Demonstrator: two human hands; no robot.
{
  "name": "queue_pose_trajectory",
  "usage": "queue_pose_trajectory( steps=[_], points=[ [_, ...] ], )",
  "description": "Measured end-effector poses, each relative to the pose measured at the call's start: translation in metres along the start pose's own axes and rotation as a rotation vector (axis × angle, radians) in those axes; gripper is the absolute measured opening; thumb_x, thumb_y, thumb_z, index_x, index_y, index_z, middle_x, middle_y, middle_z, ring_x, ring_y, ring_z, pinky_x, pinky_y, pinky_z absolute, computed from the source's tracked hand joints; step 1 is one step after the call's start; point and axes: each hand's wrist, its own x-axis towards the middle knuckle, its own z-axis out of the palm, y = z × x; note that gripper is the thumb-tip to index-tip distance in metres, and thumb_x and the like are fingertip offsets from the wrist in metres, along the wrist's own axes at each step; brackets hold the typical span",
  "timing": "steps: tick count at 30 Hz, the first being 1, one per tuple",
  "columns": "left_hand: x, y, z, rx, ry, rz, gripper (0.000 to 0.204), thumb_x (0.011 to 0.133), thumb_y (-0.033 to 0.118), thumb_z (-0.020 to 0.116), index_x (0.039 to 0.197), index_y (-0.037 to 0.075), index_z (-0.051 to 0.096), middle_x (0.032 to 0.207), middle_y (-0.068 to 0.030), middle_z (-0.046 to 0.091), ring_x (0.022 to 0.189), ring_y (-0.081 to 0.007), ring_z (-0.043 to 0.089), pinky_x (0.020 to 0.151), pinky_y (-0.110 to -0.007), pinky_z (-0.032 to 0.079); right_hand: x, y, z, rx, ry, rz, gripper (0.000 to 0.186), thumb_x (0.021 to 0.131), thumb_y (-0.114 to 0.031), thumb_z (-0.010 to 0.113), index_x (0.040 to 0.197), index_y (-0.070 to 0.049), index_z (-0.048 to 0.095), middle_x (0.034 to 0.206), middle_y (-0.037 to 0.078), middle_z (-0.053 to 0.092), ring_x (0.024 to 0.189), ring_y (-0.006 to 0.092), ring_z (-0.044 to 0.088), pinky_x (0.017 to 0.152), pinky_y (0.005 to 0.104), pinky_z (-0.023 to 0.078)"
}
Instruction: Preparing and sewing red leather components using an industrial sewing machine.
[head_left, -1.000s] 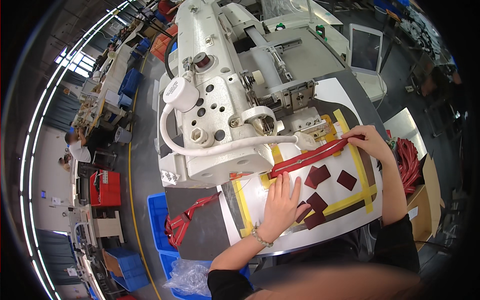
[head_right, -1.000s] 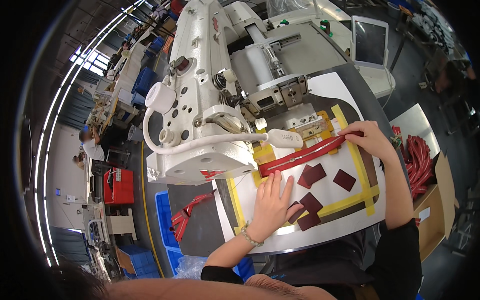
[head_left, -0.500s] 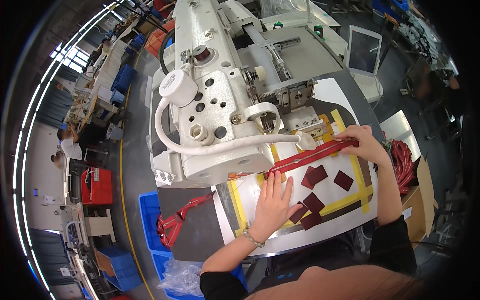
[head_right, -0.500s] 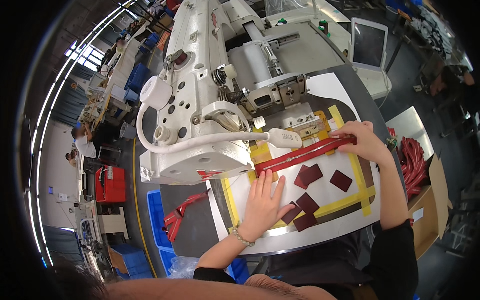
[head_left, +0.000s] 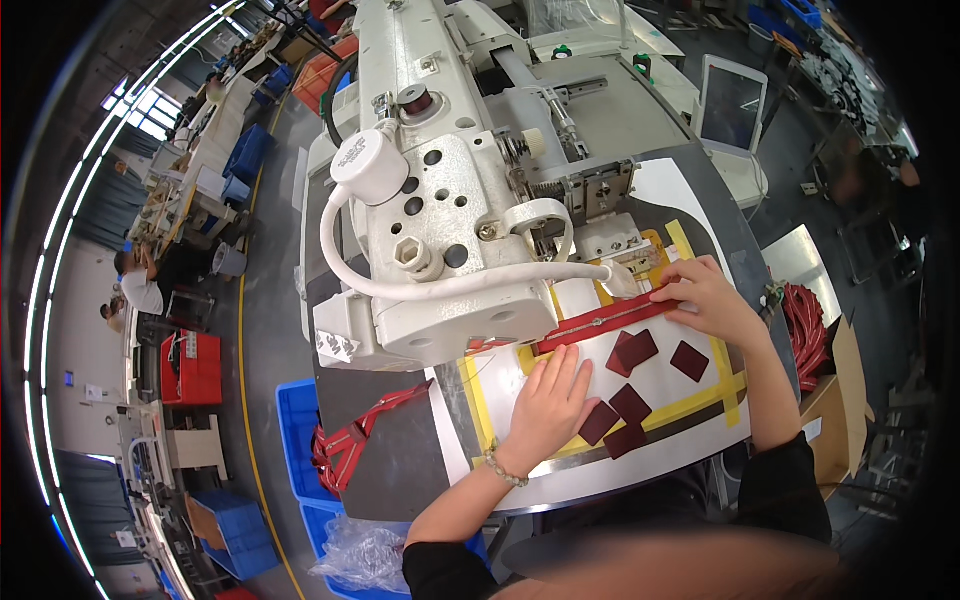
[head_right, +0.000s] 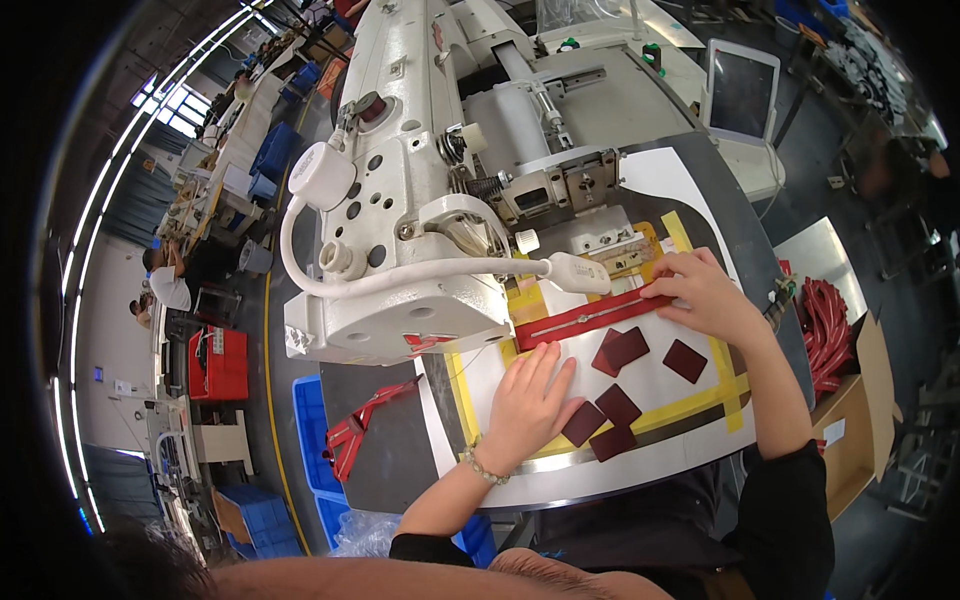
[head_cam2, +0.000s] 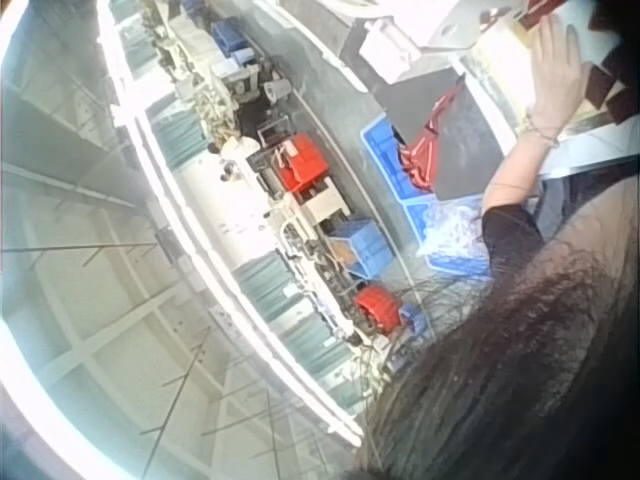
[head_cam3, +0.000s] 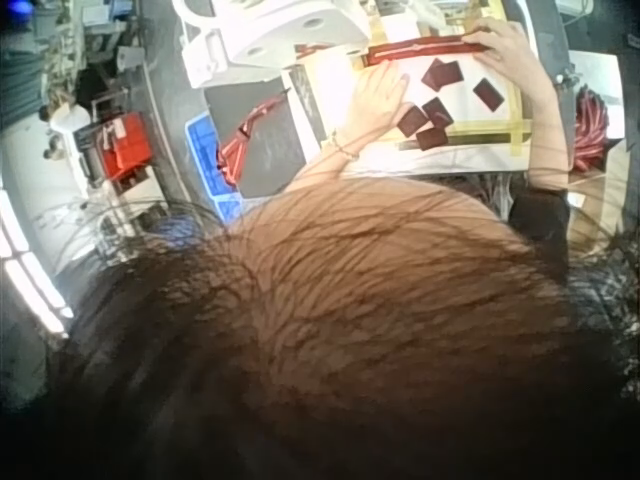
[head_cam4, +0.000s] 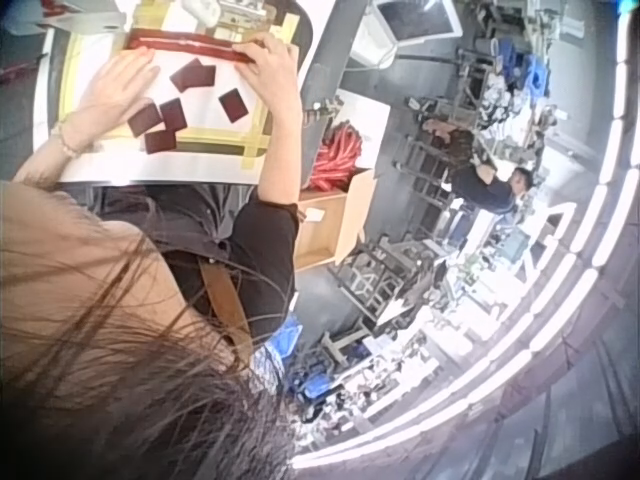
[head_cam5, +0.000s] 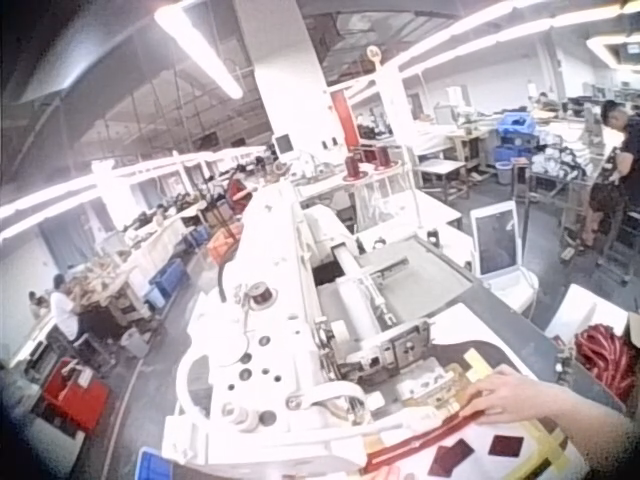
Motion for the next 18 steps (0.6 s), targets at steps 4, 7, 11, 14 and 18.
queue_pose_trajectory(
  steps=[4,7,11,14,18],
  points=[
    [0.007,0.002,-0.002,-0.006,-0.023,-0.010,0.050,0.079,0.031,0.070,0.117,0.002,0.058,0.128,-0.0217,0.052,0.119,-0.0342,0.050,0.099,-0.043,0.039,0.000,0.002,0.006,-0.031,0.012,-0.061,0.016,0.073,-0.009,0.072,0.088,-0.010,0.067,0.098,0.003,0.059,0.095,0.0216,0.054,0.090,0.0357,0.036],
    [0.008,0.004,0.002,-0.023,-0.033,0.000,0.049,0.080,0.031,0.070,0.117,0.002,0.058,0.128,-0.0210,0.053,0.119,-0.0332,0.050,0.099,-0.043,0.039,0.003,-0.001,0.009,-0.083,0.026,-0.073,0.010,0.077,-0.008,0.069,0.085,-0.008,0.064,0.093,0.004,0.059,0.092,0.0220,0.054,0.090,0.0357,0.036],
    [0.002,0.001,0.006,-0.022,-0.004,0.035,0.049,0.080,0.031,0.070,0.119,0.003,0.058,0.128,-0.0200,0.053,0.119,-0.0318,0.051,0.099,-0.043,0.039,0.008,-0.007,0.003,0.122,-0.051,0.077,0.004,0.087,-0.008,0.060,0.087,-0.004,0.059,0.087,0.004,0.059,0.082,0.0174,0.053,0.083,0.0313,0.039],
    [0.003,0.001,0.005,-0.014,0.027,0.065,0.051,0.080,0.031,0.070,0.121,0.004,0.058,0.128,-0.0197,0.053,0.120,-0.0315,0.051,0.098,-0.042,0.039,0.009,0.008,-0.002,0.706,-0.166,0.393,0.009,0.092,-0.008,0.053,0.091,-0.001,0.058,0.086,0.002,0.060,0.076,0.0107,0.052,0.073,0.0260,0.041],
    [0.003,0.002,0.006,-0.005,0.028,0.081,0.053,0.080,0.032,0.070,0.122,0.003,0.057,0.129,-0.0209,0.052,0.120,-0.0325,0.050,0.098,-0.042,0.039,0.016,0.020,0.001,0.825,-0.144,0.528,0.011,0.092,-0.009,0.053,0.096,-0.002,0.062,0.081,0.002,0.058,0.077,0.0068,0.050,0.071,0.0224,0.041]
  ],
)
